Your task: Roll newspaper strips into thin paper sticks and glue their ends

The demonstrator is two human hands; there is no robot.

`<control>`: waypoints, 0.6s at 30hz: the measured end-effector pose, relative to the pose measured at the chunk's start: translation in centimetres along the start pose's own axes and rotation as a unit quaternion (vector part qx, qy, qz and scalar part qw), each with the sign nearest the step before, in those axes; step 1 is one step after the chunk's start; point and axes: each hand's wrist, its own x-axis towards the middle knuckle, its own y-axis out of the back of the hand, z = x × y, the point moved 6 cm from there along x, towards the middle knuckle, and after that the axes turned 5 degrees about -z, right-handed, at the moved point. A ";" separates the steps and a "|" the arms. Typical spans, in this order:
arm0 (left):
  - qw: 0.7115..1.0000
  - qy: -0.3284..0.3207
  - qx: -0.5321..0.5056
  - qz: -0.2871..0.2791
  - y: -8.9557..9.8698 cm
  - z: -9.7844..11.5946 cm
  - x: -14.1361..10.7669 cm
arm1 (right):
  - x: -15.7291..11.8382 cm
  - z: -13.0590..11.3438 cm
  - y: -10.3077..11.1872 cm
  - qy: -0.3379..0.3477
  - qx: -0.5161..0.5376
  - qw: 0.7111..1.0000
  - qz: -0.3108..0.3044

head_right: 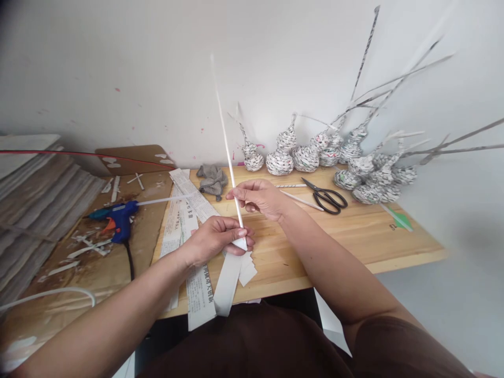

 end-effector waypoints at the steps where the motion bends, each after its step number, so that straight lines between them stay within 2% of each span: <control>1: 1.000 -0.001 0.003 -0.004 0.0 0.0 0.0 | 0.1 0.1 0.1 0.000 0.010 1.000 0.013; 5: 1.000 -0.006 0.006 -0.004 0.0 0.0 0.0 | 0.1 -0.1 0.3 0.029 0.024 0.998 0.053; 10: 1.000 -0.007 0.003 0.003 0.0 0.1 0.0 | 0.0 -0.1 -0.7 0.001 -0.002 1.000 -0.002; 14: 1.000 -0.006 -0.004 -0.003 -0.1 0.3 -0.1 | -0.1 -0.2 0.1 0.011 0.006 0.999 0.046; 18: 1.000 -0.019 -0.021 -0.003 -0.1 0.7 -0.2 | 0.0 0.2 -0.5 -0.009 -0.018 0.999 -0.050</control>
